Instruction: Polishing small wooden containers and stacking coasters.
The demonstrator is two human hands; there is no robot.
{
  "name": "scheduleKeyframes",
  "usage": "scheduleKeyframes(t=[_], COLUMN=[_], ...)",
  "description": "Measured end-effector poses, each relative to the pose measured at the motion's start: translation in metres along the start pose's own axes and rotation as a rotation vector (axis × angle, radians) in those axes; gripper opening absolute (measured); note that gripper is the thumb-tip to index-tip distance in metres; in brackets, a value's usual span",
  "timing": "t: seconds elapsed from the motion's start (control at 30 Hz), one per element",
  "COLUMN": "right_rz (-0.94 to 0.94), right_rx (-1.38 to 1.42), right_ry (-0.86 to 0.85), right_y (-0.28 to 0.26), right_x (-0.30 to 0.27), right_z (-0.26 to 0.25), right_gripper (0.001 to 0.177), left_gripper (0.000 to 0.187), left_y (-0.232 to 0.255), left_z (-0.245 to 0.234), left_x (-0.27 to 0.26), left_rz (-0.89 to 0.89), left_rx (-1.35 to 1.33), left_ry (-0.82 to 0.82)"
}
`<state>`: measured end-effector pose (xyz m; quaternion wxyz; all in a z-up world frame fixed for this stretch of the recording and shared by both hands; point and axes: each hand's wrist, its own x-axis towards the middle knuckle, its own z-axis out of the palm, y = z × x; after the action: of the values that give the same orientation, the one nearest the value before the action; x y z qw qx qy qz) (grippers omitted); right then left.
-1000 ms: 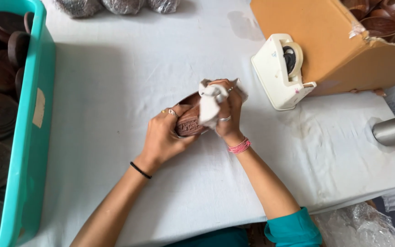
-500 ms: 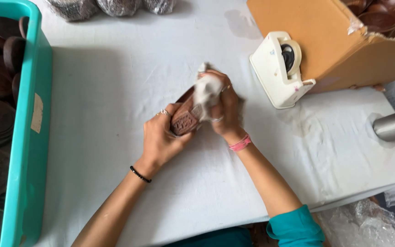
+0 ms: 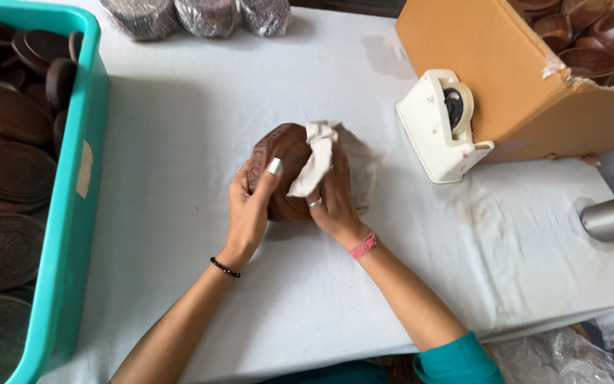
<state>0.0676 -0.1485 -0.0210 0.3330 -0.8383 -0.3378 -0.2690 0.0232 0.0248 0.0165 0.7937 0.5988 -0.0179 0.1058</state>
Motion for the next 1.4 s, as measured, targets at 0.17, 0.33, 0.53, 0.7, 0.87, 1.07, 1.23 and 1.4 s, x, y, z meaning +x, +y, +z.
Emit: scheduleKeyframes(t=[0.17, 0.33, 0.53, 0.7, 0.87, 1.07, 1.23, 1.4], right_rz=[-0.046, -0.033, 0.005, -0.082, 0.098, -0.035, 0.074, 0.19], right_rx=[0.057, 0.114, -0.095, -0.055, 0.207, 0.073, 0.225, 0.211], right_ry=[-0.085, -0.272, -0.264, -0.254, -0.159, -0.105, -0.109, -0.024], right_y=[-0.022, -0.028, -0.014, -0.037, 0.016, -0.037, -0.011, 0.017], right_x=[0.012, 0.016, 0.001, 0.022, 0.005, 0.008, 0.025, -0.001], right_z=[0.011, -0.001, 0.003, -0.007, 0.003, -0.002, -0.011, 0.007], right_gripper=[0.085, 0.082, 0.085, 0.079, 0.086, 0.079, 0.074, 0.076], left_gripper=[0.041, 0.042, 0.048, 0.046, 0.051, 0.052, 0.051, 0.046], left_y=[-0.005, -0.064, -0.008, -0.025, -0.039, -0.041, -0.035, -0.019], left_z=[-0.01, -0.028, -0.008, -0.013, -0.008, -0.013, -0.006, 0.004], left_x=[0.008, 0.018, 0.011, 0.01, 0.008, 0.008, -0.004, 0.0], left_rz=[-0.173, -0.125, -0.019, -0.092, 0.04, -0.153, 0.216, 0.022], left_rx=[-0.181, -0.183, -0.107, -0.079, -0.04, -0.042, 0.096, 0.075], left_ry=[0.09, 0.09, 0.004, -0.056, -0.094, -0.014, -0.246, -0.154])
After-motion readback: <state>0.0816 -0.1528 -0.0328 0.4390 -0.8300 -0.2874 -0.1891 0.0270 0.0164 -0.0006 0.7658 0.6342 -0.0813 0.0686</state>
